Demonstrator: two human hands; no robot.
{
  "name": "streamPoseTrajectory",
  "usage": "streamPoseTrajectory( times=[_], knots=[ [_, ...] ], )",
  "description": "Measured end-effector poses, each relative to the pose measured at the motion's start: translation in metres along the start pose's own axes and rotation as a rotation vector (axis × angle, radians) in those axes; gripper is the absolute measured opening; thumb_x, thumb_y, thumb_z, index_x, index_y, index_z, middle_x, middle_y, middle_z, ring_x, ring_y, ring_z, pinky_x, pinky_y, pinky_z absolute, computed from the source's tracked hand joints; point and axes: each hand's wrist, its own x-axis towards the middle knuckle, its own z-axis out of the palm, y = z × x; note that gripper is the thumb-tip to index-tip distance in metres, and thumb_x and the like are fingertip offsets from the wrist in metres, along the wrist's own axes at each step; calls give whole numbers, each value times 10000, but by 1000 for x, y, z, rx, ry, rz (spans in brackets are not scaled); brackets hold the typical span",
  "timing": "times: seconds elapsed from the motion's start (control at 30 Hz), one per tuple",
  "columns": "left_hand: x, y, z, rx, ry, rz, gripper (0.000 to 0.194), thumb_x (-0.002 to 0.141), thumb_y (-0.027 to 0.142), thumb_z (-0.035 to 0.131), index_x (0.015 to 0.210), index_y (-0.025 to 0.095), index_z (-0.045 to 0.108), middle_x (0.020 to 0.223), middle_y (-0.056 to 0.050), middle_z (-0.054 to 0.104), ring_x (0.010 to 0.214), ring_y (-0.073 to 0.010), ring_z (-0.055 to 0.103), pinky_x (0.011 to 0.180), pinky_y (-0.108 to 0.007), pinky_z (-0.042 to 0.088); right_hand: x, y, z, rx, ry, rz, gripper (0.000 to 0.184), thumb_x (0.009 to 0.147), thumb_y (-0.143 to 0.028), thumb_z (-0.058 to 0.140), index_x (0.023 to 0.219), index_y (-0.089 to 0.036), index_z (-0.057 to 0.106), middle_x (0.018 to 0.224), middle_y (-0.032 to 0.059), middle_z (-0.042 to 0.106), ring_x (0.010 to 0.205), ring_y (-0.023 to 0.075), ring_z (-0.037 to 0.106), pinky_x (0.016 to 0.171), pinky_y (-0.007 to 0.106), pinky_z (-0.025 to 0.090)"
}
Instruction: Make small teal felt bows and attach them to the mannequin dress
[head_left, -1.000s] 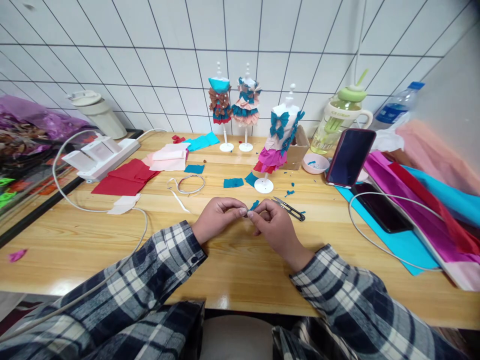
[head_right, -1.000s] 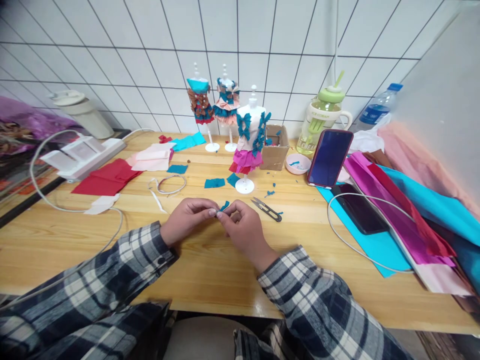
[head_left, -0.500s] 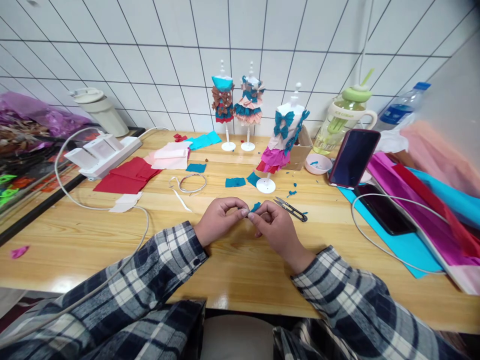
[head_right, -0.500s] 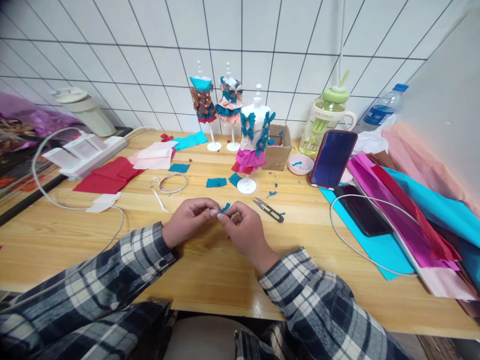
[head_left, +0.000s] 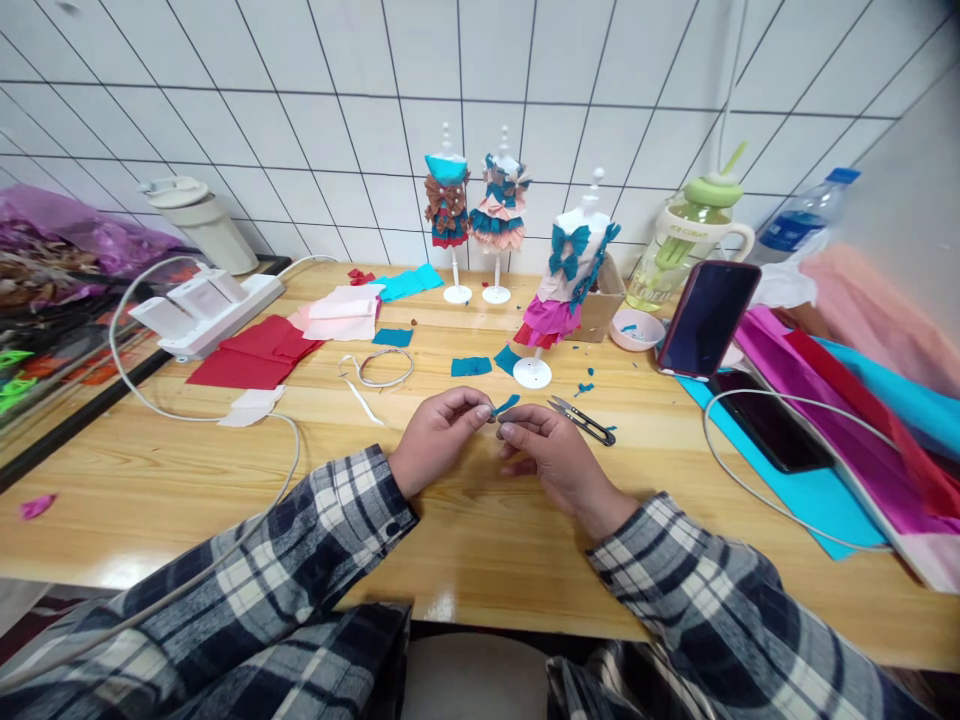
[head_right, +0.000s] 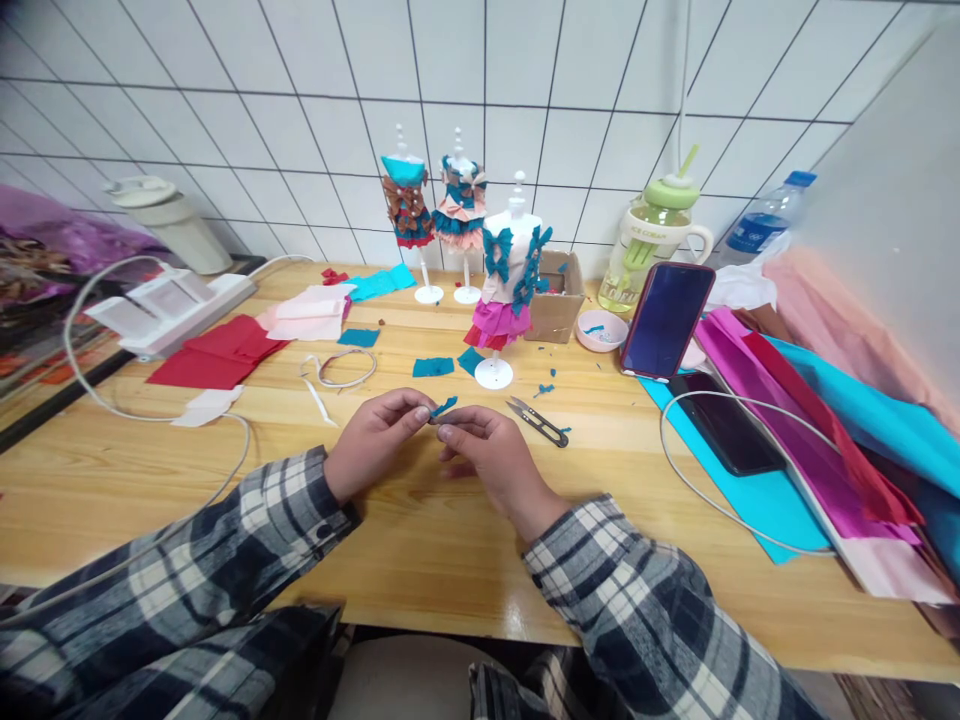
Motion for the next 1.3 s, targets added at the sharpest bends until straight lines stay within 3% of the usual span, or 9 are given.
streamPoseTrajectory(
  times=[0.23,0.4,0.5,0.6,0.77,0.87,1.07,1.3],
  knots=[
    [1,3,-20,430,-150,577,208,902,306,489,848,228,674,843,-53,722,884,-187,622,924,-381,432,-1,-9,-10,-18,-192,139,313,579,-284,811,824,-189,642,709,-39,607,600,87,573,501,199,531],
    [0,5,-29,468,-378,731,217,905,262,480,911,274,697,855,-34,744,893,-192,599,920,-368,402,5,-15,-29,-257,-354,56,380,630,-266,776,941,-200,567,754,-20,670,612,103,602,542,216,514],
    [1,4,-25,489,-536,670,230,908,262,472,936,273,700,879,-41,742,887,-194,580,903,-353,398,11,-17,-40,-349,-454,-20,368,666,-259,753,940,-205,515,756,-23,671,639,107,605,606,234,497],
    [3,-1,-19,560,-597,573,236,914,256,458,943,247,693,880,-53,725,880,-193,569,868,-341,401,13,-16,-44,-505,-463,-123,262,717,-202,687,912,-200,511,745,-33,642,683,107,593,663,237,465],
    [6,-5,-16,727,-510,452,230,914,303,480,893,203,686,814,-56,683,812,-190,584,803,-331,388,9,-19,-35,-922,-284,-416,136,763,-145,607,852,-207,525,712,-45,578,623,105,505,593,226,364],
    [6,-3,-14,790,-498,431,221,908,305,493,883,195,683,791,-48,677,790,-191,591,762,-322,381,4,-22,-28,-1178,-201,-601,126,765,-105,593,824,-199,535,732,-25,584,696,132,498,644,249,335],
    [2,-1,-7,819,-493,334,155,852,249,532,814,182,667,714,-23,656,696,-161,585,662,-277,373,-1,-18,-20,-1517,-223,-785,79,855,-128,507,872,-187,558,797,28,605,766,182,480,694,300,300],
    [-2,-5,0,691,-274,65,141,787,238,544,753,183,669,691,-1,670,628,-128,563,588,-236,363,-4,-10,-13,-1689,-102,-973,144,892,-122,448,897,-181,580,768,42,580,738,199,432,684,324,275]
  ],
)
